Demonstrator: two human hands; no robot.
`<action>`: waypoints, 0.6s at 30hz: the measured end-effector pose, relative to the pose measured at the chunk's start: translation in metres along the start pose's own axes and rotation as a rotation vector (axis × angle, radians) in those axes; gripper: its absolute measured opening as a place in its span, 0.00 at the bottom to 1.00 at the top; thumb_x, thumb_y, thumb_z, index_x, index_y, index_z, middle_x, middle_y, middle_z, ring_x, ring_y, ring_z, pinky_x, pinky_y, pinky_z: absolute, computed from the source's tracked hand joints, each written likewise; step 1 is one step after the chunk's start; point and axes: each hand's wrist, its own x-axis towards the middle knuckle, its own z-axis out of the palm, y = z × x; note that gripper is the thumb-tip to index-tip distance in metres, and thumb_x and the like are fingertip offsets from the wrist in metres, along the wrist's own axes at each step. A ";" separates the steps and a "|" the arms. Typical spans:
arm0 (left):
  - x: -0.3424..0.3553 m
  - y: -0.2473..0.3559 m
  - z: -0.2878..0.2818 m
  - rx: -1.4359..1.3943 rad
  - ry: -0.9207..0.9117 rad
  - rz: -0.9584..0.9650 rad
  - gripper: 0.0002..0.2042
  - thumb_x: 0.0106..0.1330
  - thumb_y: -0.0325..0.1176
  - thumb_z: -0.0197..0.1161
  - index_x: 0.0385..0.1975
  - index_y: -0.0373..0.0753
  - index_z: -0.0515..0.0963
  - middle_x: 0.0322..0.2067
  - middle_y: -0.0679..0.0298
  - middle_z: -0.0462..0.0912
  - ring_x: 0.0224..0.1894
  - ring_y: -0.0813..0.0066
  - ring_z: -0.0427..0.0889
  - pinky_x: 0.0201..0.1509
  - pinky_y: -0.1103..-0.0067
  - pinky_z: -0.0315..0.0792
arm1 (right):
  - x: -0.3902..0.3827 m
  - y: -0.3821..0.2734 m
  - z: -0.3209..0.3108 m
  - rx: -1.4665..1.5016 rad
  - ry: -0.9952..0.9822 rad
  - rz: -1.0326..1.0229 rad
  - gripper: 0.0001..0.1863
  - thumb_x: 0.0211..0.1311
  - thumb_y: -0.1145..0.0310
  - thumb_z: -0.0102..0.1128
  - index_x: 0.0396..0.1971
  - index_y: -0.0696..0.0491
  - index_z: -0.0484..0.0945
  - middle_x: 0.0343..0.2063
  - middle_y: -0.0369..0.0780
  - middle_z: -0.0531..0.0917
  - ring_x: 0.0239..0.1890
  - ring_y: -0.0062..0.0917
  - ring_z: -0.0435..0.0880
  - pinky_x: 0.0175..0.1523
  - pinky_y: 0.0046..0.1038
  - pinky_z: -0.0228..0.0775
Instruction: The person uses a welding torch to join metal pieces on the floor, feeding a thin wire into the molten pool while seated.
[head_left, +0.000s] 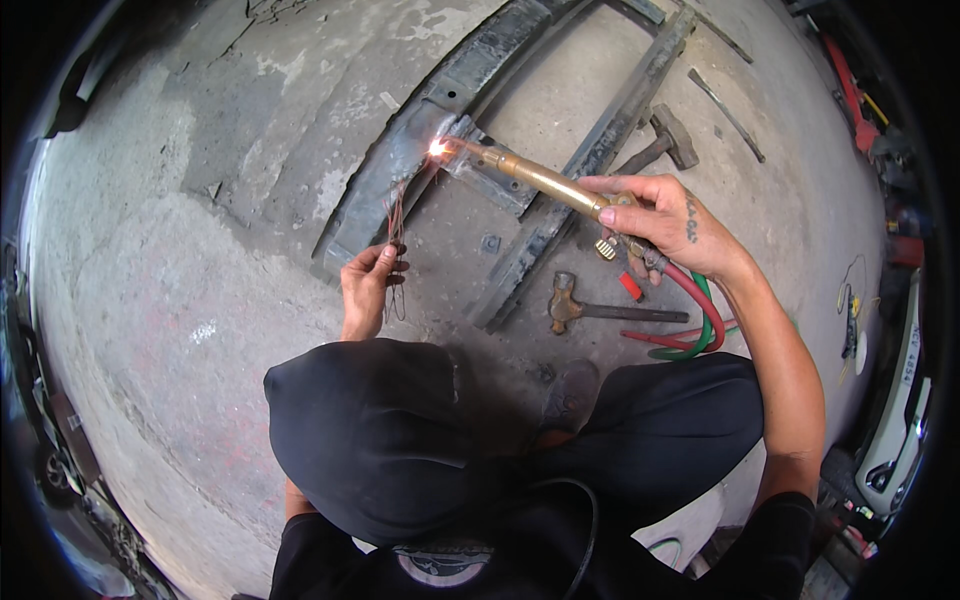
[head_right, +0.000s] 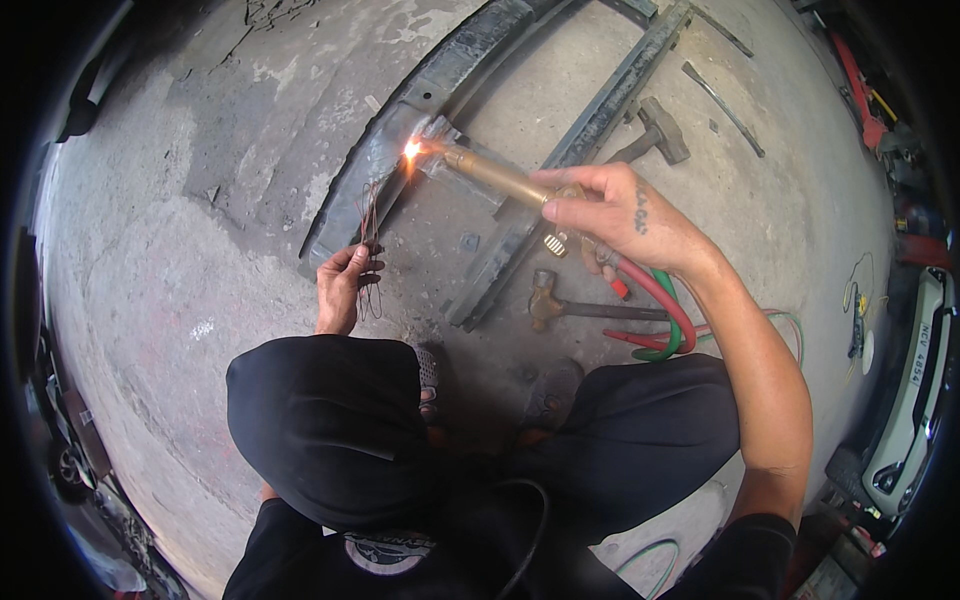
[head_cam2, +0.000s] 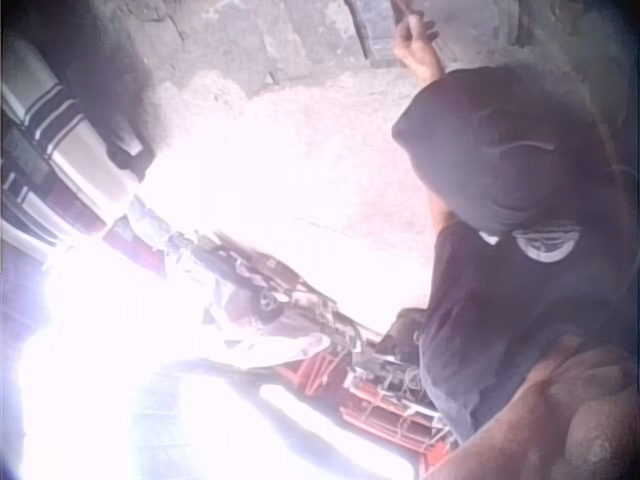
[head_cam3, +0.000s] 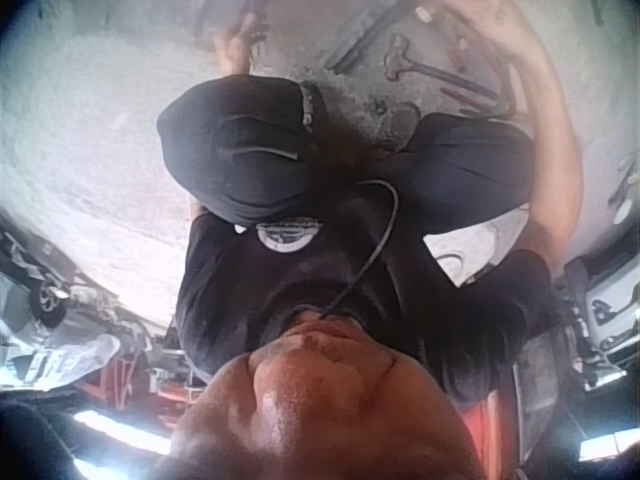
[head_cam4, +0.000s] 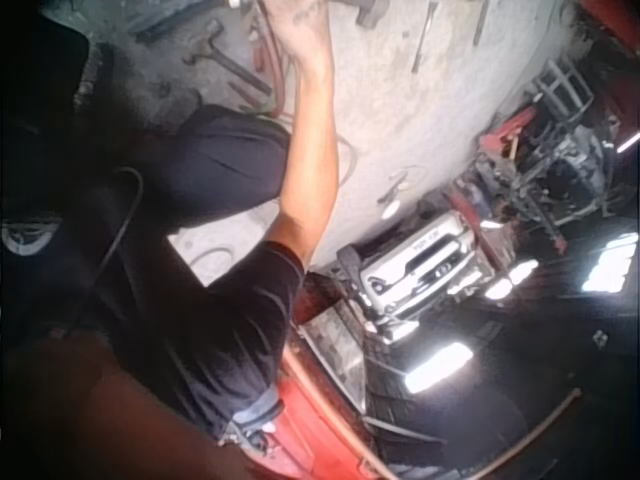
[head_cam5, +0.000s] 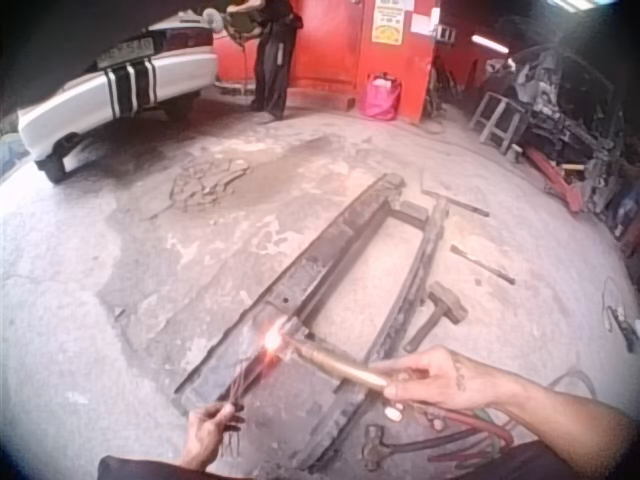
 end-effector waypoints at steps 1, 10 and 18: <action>0.000 0.000 0.000 -0.002 -0.001 0.000 0.16 0.77 0.39 0.62 0.51 0.31 0.83 0.46 0.58 0.89 0.42 0.71 0.87 0.44 0.75 0.79 | 0.000 0.000 -0.001 -0.003 -0.003 0.000 0.32 0.72 0.60 0.62 0.68 0.63 0.71 0.23 0.36 0.80 0.16 0.19 0.81 0.21 0.23 0.71; 0.000 -0.001 0.000 0.005 0.000 -0.006 0.17 0.77 0.39 0.62 0.52 0.30 0.83 0.47 0.58 0.89 0.42 0.71 0.87 0.45 0.75 0.80 | 0.001 0.003 0.000 -0.015 0.016 -0.015 0.32 0.71 0.60 0.62 0.68 0.64 0.71 0.22 0.36 0.80 0.16 0.19 0.81 0.20 0.23 0.70; 0.000 -0.001 0.000 0.003 -0.004 -0.002 0.16 0.77 0.40 0.62 0.51 0.31 0.83 0.47 0.58 0.89 0.42 0.72 0.87 0.44 0.75 0.79 | 0.001 0.001 0.001 -0.001 0.009 0.012 0.29 0.73 0.62 0.62 0.67 0.63 0.72 0.24 0.34 0.78 0.15 0.17 0.79 0.17 0.21 0.70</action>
